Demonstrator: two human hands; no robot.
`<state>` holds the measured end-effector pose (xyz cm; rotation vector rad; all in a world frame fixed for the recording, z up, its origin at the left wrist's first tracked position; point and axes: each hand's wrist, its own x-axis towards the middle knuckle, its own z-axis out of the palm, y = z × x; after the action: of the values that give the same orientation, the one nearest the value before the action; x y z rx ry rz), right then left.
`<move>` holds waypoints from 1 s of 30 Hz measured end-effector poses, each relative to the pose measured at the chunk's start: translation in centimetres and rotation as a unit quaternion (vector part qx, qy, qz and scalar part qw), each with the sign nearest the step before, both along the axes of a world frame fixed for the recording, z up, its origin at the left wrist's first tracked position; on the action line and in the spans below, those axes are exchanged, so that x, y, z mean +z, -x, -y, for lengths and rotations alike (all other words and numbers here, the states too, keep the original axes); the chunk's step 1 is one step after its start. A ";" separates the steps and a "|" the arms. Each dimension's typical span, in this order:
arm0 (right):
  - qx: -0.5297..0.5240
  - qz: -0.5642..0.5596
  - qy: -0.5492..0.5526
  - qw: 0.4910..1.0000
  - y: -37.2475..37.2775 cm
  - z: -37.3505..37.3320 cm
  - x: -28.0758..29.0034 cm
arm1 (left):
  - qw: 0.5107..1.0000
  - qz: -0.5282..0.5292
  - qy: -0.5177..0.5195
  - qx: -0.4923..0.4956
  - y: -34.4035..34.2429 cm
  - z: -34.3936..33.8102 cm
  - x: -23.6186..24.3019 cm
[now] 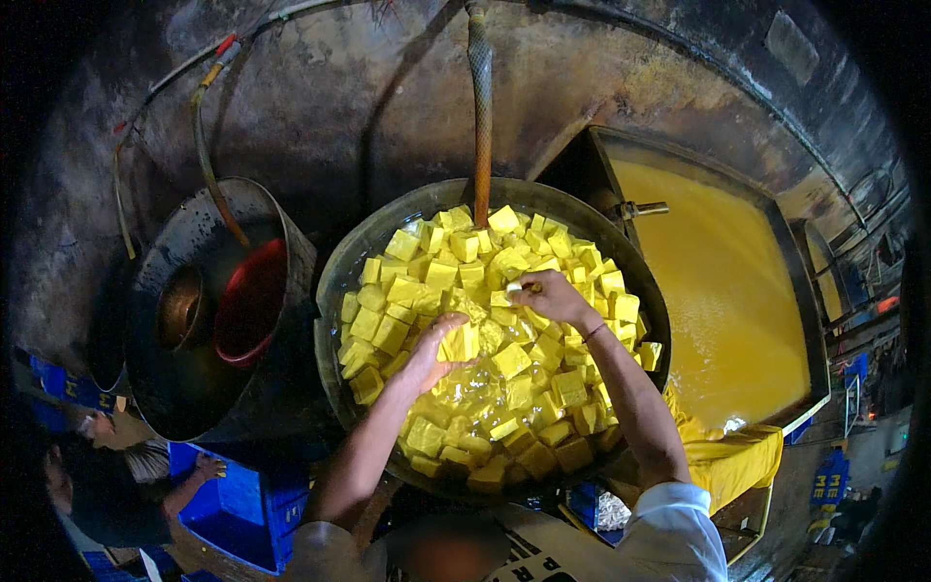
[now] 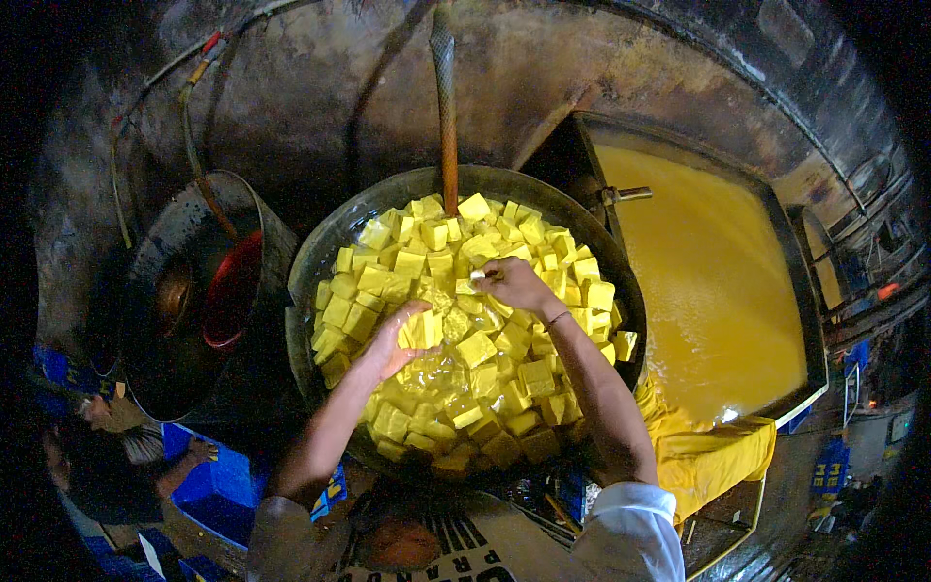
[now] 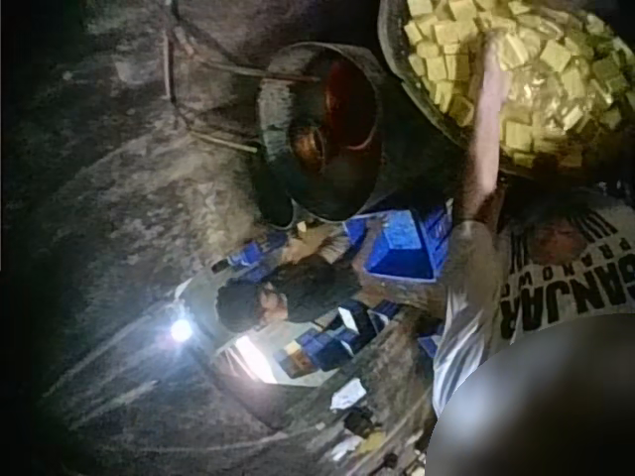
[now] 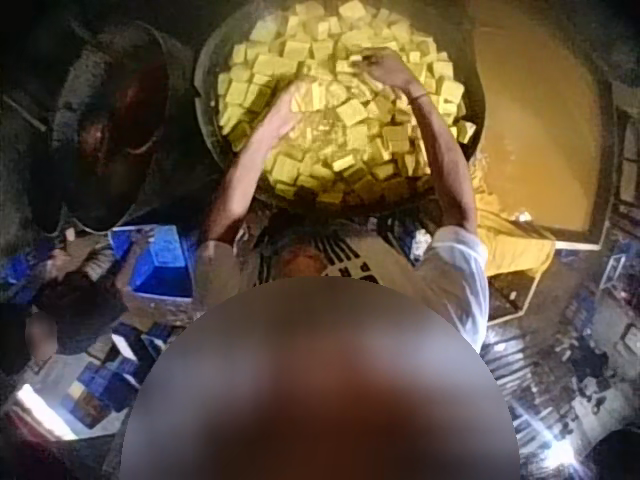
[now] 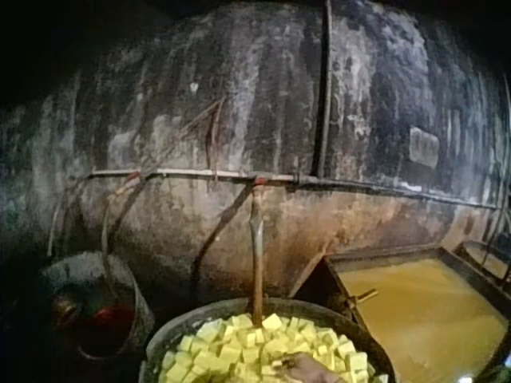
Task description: The person uses a red strainer to lift yellow cubed food from a large vat and then transfers the cubes by hand into a blue crate. The person repeatedly scoops and arranges the cubes in the crate.
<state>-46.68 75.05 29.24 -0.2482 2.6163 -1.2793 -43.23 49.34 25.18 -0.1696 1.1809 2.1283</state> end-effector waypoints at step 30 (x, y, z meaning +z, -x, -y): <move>0.011 -0.077 -0.256 0.964 1.7 10.3 -6.5 | 0.943 0.062 -0.005 0.326 1.3 1.8 -0.4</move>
<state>-48.35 64.75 22.76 -0.2930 2.9500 -0.5563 -44.51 47.58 24.82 -0.7729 1.1378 2.6329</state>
